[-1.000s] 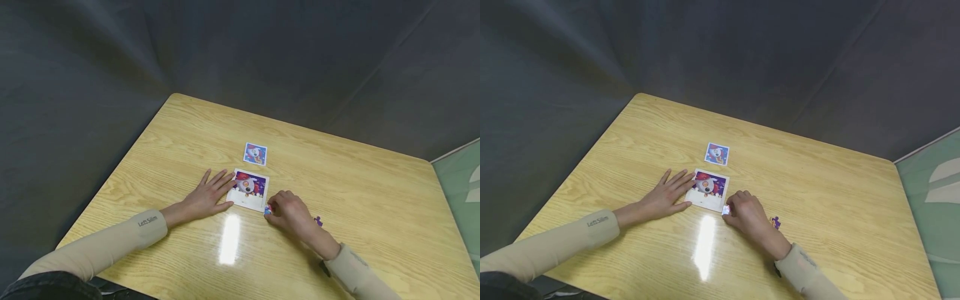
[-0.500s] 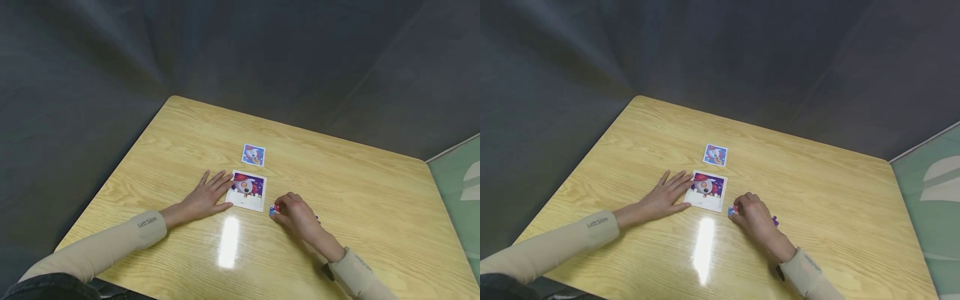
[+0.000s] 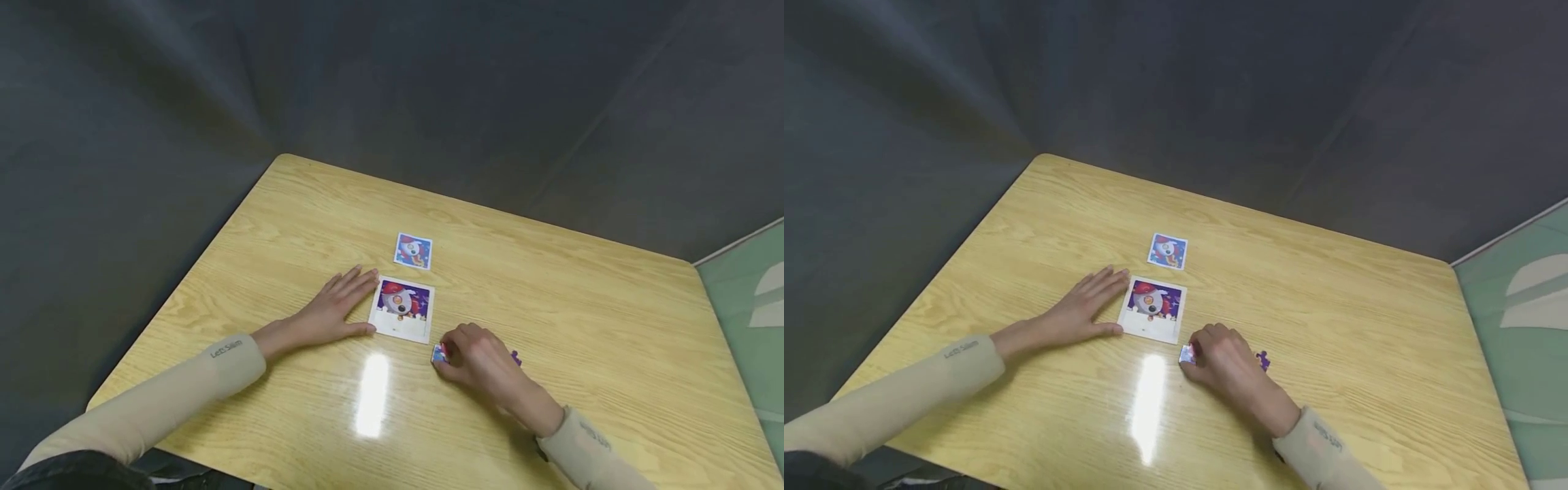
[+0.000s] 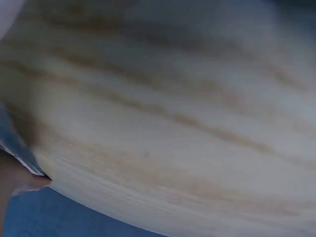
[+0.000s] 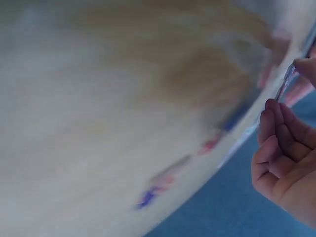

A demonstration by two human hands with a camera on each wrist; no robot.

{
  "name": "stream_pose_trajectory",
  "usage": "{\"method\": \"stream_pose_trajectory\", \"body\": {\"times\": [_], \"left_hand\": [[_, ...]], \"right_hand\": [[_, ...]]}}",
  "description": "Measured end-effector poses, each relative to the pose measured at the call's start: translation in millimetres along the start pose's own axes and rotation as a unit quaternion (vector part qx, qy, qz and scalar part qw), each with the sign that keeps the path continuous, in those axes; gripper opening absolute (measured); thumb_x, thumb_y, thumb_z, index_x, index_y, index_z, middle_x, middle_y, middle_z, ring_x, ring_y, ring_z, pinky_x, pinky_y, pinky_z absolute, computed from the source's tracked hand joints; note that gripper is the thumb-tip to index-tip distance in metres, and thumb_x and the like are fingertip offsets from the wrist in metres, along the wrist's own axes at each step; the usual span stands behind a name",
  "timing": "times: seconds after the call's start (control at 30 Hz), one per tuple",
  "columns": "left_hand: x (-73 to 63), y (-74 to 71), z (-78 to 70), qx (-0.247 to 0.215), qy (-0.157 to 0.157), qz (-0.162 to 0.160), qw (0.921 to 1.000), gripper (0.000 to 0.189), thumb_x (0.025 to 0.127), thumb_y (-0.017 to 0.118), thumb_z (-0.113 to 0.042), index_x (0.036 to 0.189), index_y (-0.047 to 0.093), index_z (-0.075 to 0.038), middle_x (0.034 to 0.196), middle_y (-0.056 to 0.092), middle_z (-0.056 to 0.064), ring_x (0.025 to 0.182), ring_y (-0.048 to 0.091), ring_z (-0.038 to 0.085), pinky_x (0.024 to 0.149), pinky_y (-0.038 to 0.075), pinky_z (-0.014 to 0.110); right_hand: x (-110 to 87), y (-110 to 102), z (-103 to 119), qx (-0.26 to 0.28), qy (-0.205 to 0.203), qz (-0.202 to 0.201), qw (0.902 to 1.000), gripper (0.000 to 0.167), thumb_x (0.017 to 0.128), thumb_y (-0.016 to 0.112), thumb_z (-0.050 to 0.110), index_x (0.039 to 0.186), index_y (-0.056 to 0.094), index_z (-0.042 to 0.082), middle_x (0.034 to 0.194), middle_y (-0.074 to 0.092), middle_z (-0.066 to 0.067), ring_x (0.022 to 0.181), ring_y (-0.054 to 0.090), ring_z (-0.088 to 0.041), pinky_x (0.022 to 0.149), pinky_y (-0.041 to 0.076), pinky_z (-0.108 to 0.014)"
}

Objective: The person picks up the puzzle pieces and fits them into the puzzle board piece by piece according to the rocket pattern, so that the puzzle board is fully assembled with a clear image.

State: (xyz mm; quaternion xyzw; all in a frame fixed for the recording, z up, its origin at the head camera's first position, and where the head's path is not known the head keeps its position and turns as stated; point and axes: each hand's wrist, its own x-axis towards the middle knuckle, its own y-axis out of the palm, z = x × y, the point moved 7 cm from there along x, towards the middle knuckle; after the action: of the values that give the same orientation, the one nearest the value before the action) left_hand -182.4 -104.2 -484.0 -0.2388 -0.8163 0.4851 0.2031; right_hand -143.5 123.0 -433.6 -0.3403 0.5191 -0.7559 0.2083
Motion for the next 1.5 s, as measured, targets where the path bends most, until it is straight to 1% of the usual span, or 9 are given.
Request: {"method": "stream_pose_trajectory", "body": {"times": [0.17, 0.3, 0.4, 0.67, 0.9, 1.03, 1.2, 1.33, 1.5], "left_hand": [[2.1, 2.2, 1.8, 0.035, -0.001, 0.026, 0.999, 0.087, 0.089, 0.053, -0.063, 0.154, 0.022, -0.016, 0.161, 0.013, -0.001, 0.148, 0.001, 0.028, 0.115, -0.004, 0.058], [1.9, 9.7, 0.8, 0.059, -0.003, 0.04, 0.9975, 0.083, 0.09, 0.049, -0.064, 0.154, 0.024, -0.018, 0.161, 0.014, -0.004, 0.148, 0.001, 0.024, 0.114, -0.008, 0.057], [5.3, 13.9, -3.2, 0.064, 0.007, 0.035, 0.9973, 0.08, 0.092, 0.048, -0.063, 0.154, 0.025, -0.019, 0.161, 0.014, -0.005, 0.148, 0.002, 0.023, 0.115, -0.008, 0.057], [11.8, 19.2, -12.2, 0.07, 0.024, 0.033, 0.9967, 0.079, 0.093, 0.042, -0.065, 0.154, 0.026, -0.019, 0.161, 0.014, -0.006, 0.148, 0.003, 0.023, 0.114, -0.005, 0.058], [11.4, 18.5, -11.1, 0.085, 0.017, 0.036, 0.9956, 0.078, 0.093, 0.042, -0.065, 0.154, 0.025, -0.018, 0.161, 0.013, -0.005, 0.148, 0.002, 0.023, 0.114, -0.005, 0.059], [9.7, 17.1, -10.1, 0.089, 0.014, 0.034, 0.9954, 0.077, 0.093, 0.043, -0.064, 0.153, 0.027, -0.018, 0.161, 0.015, -0.005, 0.148, 0.004, 0.024, 0.114, -0.004, 0.059], [8.8, 21.3, -13.6, 0.085, 0.011, 0.037, 0.9956, 0.077, 0.093, 0.04, -0.065, 0.154, 0.026, -0.019, 0.161, 0.014, -0.006, 0.148, 0.003, 0.024, 0.115, -0.004, 0.058], [3.7, 20.3, -13.7, 0.085, 0.007, 0.027, 0.996, 0.077, 0.094, 0.04, -0.065, 0.154, 0.026, -0.02, 0.161, 0.015, -0.005, 0.148, 0.003, 0.024, 0.115, -0.006, 0.058], [-11.9, 12.9, -6.8, 0.078, -0.001, 0.03, 0.9965, 0.075, 0.094, 0.04, -0.064, 0.153, 0.027, -0.02, 0.16, 0.016, -0.004, 0.148, 0.002, 0.025, 0.114, -0.008, 0.058]], "right_hand": [[35.7, 0, 14, 0.038, -0.011, -0.007, 0.9992, 0.031, 0.073, 0.084, 0.029, 0.089, 0.069, 0.006, 0.078, 0.062, 0.001, 0.068, 0.054, -0.009, 0.058, 0.049, -0.024], [67.9, 15, 29, 0.042, -0.037, 0.011, 0.9983, 0.031, 0.074, 0.083, 0.03, 0.087, 0.068, 0.007, 0.076, 0.061, 0.001, 0.068, 0.055, -0.011, 0.058, 0.048, -0.026], [80.9, 26, 32, 0.037, -0.041, 0.029, 0.998, 0.029, 0.075, 0.082, 0.029, 0.083, 0.066, 0.007, 0.074, 0.06, 0.003, 0.068, 0.054, -0.011, 0.058, 0.047, -0.026], [80.4, 39, 21, 0.064, 0.01, 0.07, 0.9954, 0.026, 0.077, 0.082, 0.025, 0.087, 0.069, 0.005, 0.077, 0.063, 0.002, 0.071, 0.055, -0.011, 0.059, 0.049, -0.025], [79.2, 37, 23, 0.071, 0.014, 0.041, 0.9965, 0.022, 0.077, 0.082, 0.018, 0.087, 0.07, 0.003, 0.084, 0.064, -0.004, 0.078, 0.059, -0.018, 0.064, 0.052, -0.029], [81.1, 38, 26, 0.086, 0.017, 0.045, 0.9951, 0.016, 0.08, 0.08, 0.015, 0.089, 0.072, 0.004, 0.087, 0.064, -0.004, 0.08, 0.059, -0.017, 0.066, 0.053, -0.029], [59.9, 3, 16, 0.093, 0.034, 0.001, 0.9951, 0.019, 0.081, 0.078, 0.013, 0.096, 0.073, 0.003, 0.09, 0.065, -0.007, 0.081, 0.059, -0.019, 0.067, 0.053, -0.033], [14.6, -30, -18, 0.088, 0.088, -0.003, 0.9922, 0.026, 0.082, 0.076, 0.011, 0.105, 0.071, 0.0, 0.1, 0.066, -0.011, 0.091, 0.06, -0.025, 0.073, 0.055, -0.04], [-45.9, -37, -39, 0.074, 0.11, 0.013, 0.9911, 0.042, 0.078, 0.08, 0.014, 0.115, 0.067, 0.0, 0.112, 0.064, -0.012, 0.098, 0.057, -0.028, 0.074, 0.052, -0.042]]}}
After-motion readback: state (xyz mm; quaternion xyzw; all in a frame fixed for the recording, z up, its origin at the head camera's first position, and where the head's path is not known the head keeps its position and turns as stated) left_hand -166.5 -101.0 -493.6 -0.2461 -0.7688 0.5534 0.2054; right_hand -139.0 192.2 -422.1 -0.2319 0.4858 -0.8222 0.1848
